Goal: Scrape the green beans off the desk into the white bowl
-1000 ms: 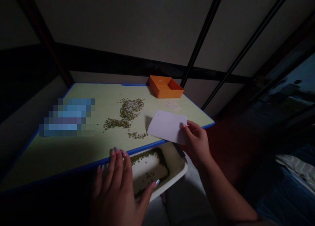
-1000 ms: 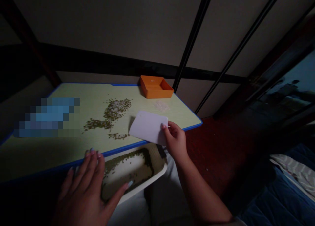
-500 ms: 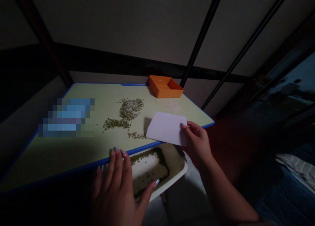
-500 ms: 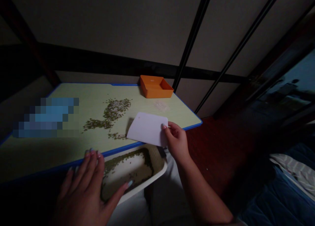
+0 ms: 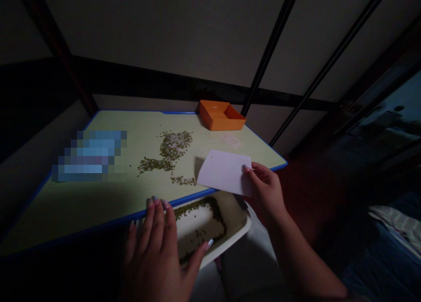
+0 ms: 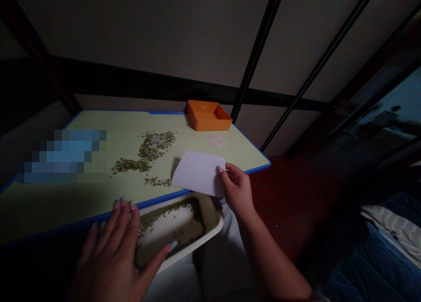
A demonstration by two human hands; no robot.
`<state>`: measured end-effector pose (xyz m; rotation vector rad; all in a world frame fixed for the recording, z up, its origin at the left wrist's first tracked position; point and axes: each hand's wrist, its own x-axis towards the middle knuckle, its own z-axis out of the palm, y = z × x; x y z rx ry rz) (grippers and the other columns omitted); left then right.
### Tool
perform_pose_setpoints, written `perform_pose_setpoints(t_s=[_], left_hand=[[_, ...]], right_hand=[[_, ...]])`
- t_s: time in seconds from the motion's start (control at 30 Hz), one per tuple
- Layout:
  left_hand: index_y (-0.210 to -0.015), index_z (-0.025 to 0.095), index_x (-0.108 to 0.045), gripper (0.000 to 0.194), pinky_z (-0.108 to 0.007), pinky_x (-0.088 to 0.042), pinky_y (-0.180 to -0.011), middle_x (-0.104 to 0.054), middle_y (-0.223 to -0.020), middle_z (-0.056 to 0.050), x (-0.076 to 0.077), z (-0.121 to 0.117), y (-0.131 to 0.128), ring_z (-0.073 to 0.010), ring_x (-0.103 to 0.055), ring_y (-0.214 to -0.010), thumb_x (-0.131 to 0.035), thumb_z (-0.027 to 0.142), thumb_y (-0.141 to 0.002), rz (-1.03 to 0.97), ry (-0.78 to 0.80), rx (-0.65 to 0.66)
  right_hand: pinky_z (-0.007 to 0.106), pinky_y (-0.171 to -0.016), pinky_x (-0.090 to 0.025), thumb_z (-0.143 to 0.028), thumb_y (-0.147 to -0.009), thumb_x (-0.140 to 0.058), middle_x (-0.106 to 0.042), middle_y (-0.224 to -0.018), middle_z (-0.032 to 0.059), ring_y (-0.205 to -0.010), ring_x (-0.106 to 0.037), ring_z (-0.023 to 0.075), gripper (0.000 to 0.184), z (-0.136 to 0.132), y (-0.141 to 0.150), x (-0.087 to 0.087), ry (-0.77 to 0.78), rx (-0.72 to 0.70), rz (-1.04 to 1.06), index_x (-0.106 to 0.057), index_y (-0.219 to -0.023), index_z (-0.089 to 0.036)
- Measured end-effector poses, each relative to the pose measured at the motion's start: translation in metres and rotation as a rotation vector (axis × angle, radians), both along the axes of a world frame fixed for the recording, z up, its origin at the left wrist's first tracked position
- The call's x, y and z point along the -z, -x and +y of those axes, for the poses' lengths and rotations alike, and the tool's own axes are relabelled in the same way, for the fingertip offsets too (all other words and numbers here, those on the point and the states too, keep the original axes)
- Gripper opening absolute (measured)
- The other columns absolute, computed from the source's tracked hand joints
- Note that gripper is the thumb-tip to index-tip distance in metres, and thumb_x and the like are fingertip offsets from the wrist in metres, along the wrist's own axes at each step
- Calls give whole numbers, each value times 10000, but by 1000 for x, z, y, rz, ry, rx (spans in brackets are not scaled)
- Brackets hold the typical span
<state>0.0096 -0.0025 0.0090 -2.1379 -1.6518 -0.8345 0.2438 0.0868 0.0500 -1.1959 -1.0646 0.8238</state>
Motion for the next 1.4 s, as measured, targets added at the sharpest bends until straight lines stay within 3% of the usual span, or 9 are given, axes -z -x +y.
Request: perform_pose_setpoints(t_s=[0.53,1.1,1.4], left_hand=[[-1489,-28,-276,834,-651,-381,-1038,-493,-1418,-365,0,0,1,-461,-445,-1365,-345,598,-942,1,-9,2],[-1469,-34,-309,846,-639,-357,-1062,-480,-1435,-360,-1,-1,0,-453,-432,-1376,-321,628,-943,-15,4,-1],[-1415,-55,-385,797,-639,-377,-1039,-504,-1408,-364,0,0,-1,-460,-457,-1349,-316,591,-953,10,-14,-4]], right_hand=[[302,-600,-515,-479,-786,-744,-758,-815,60,-706,-681,204,321,-2,9,1,16,-74,52,-745,-916,-186],[287,-640,-499,-429,-785,-774,-761,-834,52,-725,-666,181,260,-16,3,5,-37,3,54,-765,-918,-205],[236,-542,-444,-463,-737,-788,-732,-731,43,-608,-615,144,327,-12,12,2,-19,2,62,-759,-874,-168]])
